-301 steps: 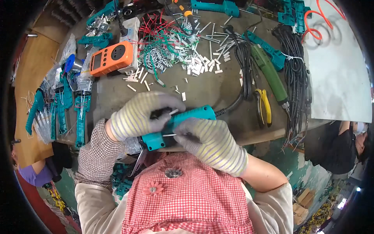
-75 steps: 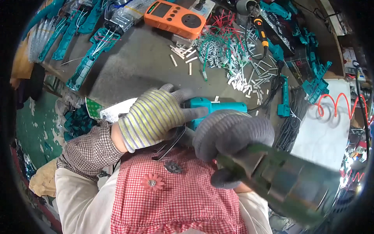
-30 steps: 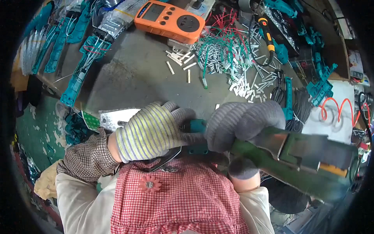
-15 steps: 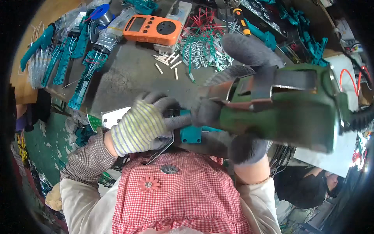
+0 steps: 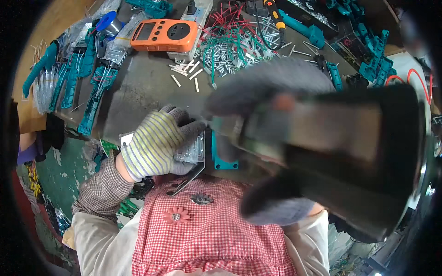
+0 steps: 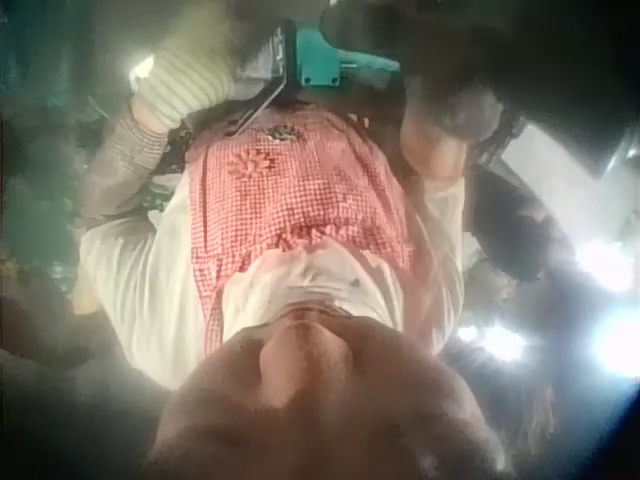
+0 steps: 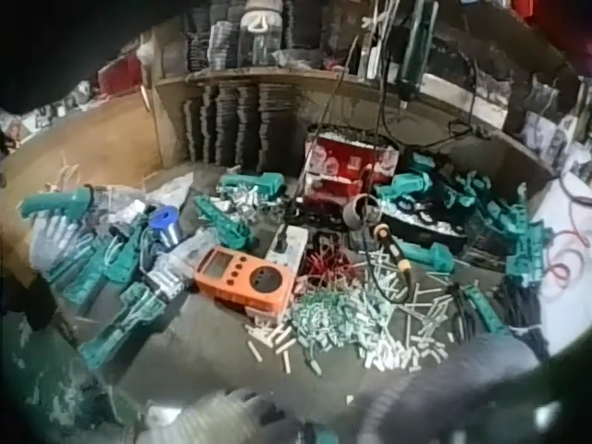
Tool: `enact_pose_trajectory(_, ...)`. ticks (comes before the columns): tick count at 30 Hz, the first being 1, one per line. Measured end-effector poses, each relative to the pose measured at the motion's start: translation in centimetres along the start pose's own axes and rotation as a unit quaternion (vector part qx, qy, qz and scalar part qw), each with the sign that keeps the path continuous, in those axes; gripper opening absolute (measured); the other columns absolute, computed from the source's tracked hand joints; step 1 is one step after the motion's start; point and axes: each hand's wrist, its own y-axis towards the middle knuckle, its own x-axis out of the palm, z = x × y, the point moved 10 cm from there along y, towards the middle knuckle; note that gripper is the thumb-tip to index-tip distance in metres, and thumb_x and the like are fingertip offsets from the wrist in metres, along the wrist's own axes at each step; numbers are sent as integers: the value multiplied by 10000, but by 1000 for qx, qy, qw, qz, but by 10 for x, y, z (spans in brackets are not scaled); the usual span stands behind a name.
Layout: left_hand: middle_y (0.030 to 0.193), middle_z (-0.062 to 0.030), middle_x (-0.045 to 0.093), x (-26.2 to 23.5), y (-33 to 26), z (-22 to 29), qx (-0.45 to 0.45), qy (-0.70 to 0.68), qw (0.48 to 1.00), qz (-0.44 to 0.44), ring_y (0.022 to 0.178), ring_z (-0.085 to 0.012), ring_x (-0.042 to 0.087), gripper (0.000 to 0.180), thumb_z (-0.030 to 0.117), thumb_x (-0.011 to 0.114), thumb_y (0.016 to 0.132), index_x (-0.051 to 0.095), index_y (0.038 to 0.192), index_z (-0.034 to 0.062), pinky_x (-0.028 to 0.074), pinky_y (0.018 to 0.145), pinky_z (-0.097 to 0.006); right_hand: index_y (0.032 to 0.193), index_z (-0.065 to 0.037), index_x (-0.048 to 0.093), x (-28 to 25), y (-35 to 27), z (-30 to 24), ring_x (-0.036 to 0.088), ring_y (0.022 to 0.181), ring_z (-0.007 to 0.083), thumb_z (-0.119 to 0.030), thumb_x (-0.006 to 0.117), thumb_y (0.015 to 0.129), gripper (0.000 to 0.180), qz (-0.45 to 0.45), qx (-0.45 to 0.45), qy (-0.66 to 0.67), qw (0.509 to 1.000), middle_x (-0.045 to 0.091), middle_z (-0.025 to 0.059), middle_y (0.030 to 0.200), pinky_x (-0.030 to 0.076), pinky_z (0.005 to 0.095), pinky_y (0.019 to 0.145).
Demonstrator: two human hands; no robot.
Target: The person solders wires to a circuit board with a soldering iron, then assembles a green plastic housing around the component using a power screwdriver to secure screws.
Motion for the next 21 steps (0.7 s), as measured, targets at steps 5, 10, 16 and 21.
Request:
enact_pose_trajectory(5, 1098, -152, 675, 3, -3, -8, 12, -7, 1000, 10, 1072, -386, 669, 827, 543, 898, 682, 702, 1334, 74, 548, 886, -511, 1329, -3, 567, -12, 6, -1, 702, 942, 261, -684, 750, 923, 814, 17, -17, 55, 998, 681, 83, 1041, 534, 522, 1023)
enact_pose_trajectory(10, 1243, -196, 701, 8, 0, -12, -13, 4, 1000, -23, 1069, -422, 678, 905, 409, 931, 608, 690, 1408, 62, 574, 930, -519, 1285, 0, 595, -52, -23, -14, 638, 876, 219, -575, 746, 943, 686, 197, -14, 79, 977, 630, 52, 947, 466, 496, 1094)
enact_pose_trajectory(16, 1250, -184, 637, 7, -2, -13, -3, -36, 999, -4, 1147, -413, 633, 897, 386, 934, 602, 663, 1402, 86, 517, 1010, -533, 1357, 0, 629, -155, -160, -10, 524, 726, 203, -446, 726, 1001, 579, 470, -76, 203, 856, 578, 40, 857, 411, 539, 1220)
enact_pose_trajectory(21, 1236, -174, 651, 6, 0, -9, 6, -11, 1000, 18, 1146, -397, 628, 924, 395, 932, 567, 672, 1391, 70, 507, 1021, -518, 1187, -4, 567, -157, -191, 21, 495, 701, 185, -396, 700, 1010, 450, 499, -81, 297, 810, 448, -4, 773, 442, 501, 1211)
